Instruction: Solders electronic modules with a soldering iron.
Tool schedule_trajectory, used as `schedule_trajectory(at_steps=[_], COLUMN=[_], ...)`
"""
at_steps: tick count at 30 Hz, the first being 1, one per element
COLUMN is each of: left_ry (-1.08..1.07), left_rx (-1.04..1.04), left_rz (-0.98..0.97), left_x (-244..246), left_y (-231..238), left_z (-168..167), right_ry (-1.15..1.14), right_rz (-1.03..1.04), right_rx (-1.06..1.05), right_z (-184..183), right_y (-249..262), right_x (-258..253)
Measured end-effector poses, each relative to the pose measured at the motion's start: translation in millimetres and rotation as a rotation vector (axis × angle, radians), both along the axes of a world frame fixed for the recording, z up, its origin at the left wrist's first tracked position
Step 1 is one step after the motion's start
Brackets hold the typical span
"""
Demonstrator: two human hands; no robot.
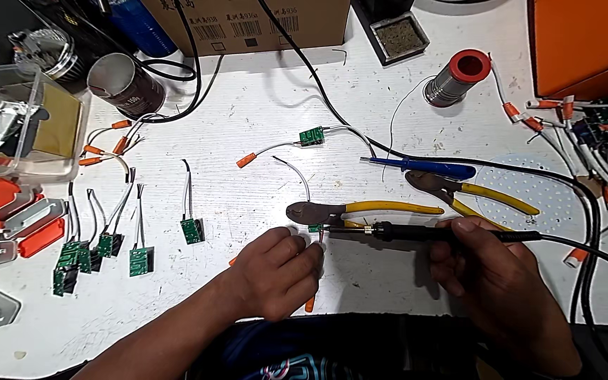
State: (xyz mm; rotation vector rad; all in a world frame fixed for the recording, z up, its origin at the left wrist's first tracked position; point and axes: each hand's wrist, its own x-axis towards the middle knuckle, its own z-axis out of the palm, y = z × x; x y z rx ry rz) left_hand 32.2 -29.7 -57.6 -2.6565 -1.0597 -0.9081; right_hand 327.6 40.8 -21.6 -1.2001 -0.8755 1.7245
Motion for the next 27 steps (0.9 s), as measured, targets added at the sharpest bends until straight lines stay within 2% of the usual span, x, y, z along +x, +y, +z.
schedule_trajectory(at_steps=[27], left_ry=[-0.005], left_rx=[-0.006], left_rz=[0.003], left_x=[0.0], left_y=[-0.1], left_z=[0.0], right_ry=[-0.026], right_rz=[-0.010], right_rx=[0.019], right_z=[-1.3], right_y=[0.0], right_x=[0.3])
